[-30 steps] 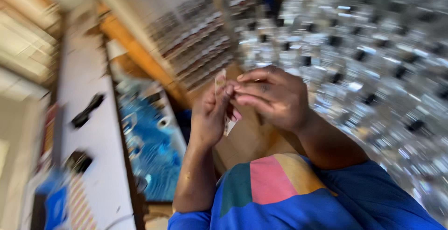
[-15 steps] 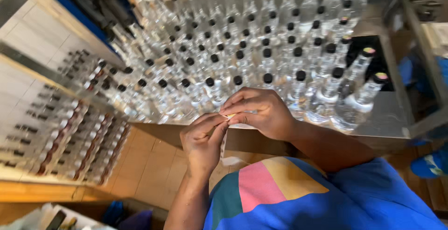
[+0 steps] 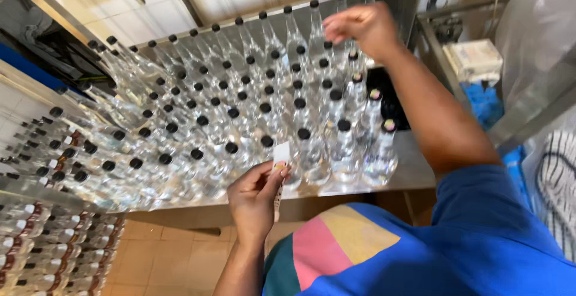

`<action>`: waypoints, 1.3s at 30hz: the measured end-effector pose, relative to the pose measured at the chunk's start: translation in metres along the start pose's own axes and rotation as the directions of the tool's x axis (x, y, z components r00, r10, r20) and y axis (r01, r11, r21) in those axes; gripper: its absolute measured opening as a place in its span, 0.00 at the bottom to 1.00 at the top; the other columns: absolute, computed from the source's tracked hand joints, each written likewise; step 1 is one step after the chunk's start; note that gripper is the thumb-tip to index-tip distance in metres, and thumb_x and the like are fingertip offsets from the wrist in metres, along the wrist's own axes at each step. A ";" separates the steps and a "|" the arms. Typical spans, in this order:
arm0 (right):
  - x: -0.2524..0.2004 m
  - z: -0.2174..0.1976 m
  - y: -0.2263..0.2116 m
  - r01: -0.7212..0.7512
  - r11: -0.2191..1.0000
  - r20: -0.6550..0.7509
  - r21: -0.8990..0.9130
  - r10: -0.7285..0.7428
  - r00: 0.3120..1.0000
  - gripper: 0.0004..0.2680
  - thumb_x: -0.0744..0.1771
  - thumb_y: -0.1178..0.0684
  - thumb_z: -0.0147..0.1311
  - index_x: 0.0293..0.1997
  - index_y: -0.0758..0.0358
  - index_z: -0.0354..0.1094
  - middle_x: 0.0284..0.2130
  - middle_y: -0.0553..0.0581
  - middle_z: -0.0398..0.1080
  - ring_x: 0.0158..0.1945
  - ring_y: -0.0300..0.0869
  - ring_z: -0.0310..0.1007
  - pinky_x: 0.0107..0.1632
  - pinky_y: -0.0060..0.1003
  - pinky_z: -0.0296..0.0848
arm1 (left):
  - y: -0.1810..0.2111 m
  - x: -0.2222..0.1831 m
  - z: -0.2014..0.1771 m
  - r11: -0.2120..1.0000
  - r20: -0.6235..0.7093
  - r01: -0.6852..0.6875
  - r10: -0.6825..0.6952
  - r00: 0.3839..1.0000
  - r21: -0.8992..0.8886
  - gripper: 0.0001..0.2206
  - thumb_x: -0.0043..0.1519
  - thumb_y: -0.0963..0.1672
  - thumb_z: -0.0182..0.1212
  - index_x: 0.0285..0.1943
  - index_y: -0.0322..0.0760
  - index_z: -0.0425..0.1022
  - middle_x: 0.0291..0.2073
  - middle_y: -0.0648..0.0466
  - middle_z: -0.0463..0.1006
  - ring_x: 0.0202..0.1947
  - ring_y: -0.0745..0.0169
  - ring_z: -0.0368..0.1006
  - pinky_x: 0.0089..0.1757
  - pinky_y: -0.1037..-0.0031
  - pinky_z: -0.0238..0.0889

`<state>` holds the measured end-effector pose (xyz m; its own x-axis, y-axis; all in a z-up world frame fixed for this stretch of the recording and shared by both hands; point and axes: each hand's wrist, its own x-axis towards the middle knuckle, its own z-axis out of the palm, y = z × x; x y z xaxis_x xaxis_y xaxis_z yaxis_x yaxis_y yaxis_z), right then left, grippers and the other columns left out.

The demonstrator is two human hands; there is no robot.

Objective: The person applies circular stickers to the black caps of clear glass bottles arranged on a metal rack. They peel stickers from a sheet, place them on the bottle caps, and occasionally move to a nearby table to retrieve more stickers.

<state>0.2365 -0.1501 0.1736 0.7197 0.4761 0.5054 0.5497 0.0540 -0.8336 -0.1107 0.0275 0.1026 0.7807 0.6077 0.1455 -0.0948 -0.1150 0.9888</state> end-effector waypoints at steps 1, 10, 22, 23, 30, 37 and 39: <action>0.021 -0.018 0.017 0.013 1.000 0.011 -0.003 -0.013 1.000 0.09 0.73 0.49 0.66 0.52 0.65 0.82 0.42 0.60 0.84 0.39 0.39 0.87 0.45 0.30 0.90 | -0.007 0.009 0.010 1.000 -0.013 -0.008 0.008 1.000 -0.009 0.07 0.61 0.37 0.75 0.47 0.27 0.92 0.30 0.49 0.91 0.34 0.70 0.83 0.40 0.78 0.79; 0.108 -0.110 0.197 -0.349 0.868 -0.394 -0.354 0.200 0.897 0.18 0.70 0.61 0.63 0.69 0.49 0.76 0.58 0.58 0.79 0.61 0.40 0.80 0.57 0.34 0.76 | -0.030 0.070 0.090 0.894 -0.158 0.337 -0.393 0.906 -0.296 0.09 0.62 0.34 0.71 0.50 0.21 0.87 0.36 0.35 0.91 0.28 0.52 0.84 0.25 0.78 0.62; 0.152 -0.112 0.252 -0.007 0.829 -0.178 -0.559 -0.112 0.978 0.19 0.71 0.65 0.59 0.73 0.62 0.74 0.60 0.71 0.78 0.57 0.52 0.81 0.57 0.40 0.75 | -0.054 0.082 0.106 0.901 -0.222 0.333 -0.398 0.890 -0.277 0.09 0.63 0.35 0.71 0.51 0.22 0.86 0.38 0.35 0.91 0.29 0.49 0.84 0.26 0.73 0.62; 0.152 -0.111 0.251 0.036 0.812 -0.163 -0.583 -0.160 0.974 0.18 0.70 0.66 0.58 0.72 0.66 0.75 0.59 0.72 0.78 0.58 0.55 0.81 0.58 0.42 0.75 | -0.057 0.082 0.107 0.898 -0.213 0.323 -0.393 0.895 -0.297 0.09 0.62 0.35 0.70 0.51 0.22 0.86 0.38 0.34 0.91 0.28 0.49 0.84 0.26 0.72 0.63; 0.152 -0.105 0.249 0.248 0.606 0.033 -0.756 -0.343 0.939 0.21 0.67 0.69 0.49 0.70 0.74 0.76 0.66 0.78 0.74 0.70 0.66 0.72 0.67 0.60 0.72 | -0.060 0.082 0.107 0.894 -0.222 0.303 -0.386 0.895 -0.330 0.09 0.62 0.35 0.71 0.51 0.23 0.87 0.38 0.34 0.90 0.29 0.49 0.85 0.28 0.72 0.69; 0.151 -0.091 0.240 -0.135 0.774 -0.270 -0.619 -0.048 0.962 0.21 0.69 0.66 0.52 0.73 0.67 0.73 0.62 0.75 0.75 0.61 0.63 0.78 0.59 0.46 0.76 | -0.054 0.076 0.102 0.915 -0.239 0.262 -0.340 0.910 -0.306 0.08 0.65 0.35 0.69 0.51 0.25 0.87 0.37 0.36 0.91 0.29 0.51 0.85 0.27 0.72 0.63; 0.156 -0.084 0.235 -0.575 0.814 -0.536 0.088 0.525 0.662 0.35 0.65 0.74 0.62 0.82 0.61 0.51 0.74 0.70 0.65 0.56 0.45 0.85 0.46 0.31 0.87 | -0.050 0.076 0.101 0.901 -0.258 0.273 -0.367 0.894 -0.337 0.07 0.65 0.35 0.68 0.50 0.23 0.86 0.38 0.35 0.90 0.30 0.51 0.85 0.27 0.72 0.64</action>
<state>0.5139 -0.1372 0.0753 0.9918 -0.1269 0.0161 -0.0034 -0.1525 -0.9883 0.0155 0.0005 0.0613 0.5729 0.7882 -0.2246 -0.0803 0.3267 0.9417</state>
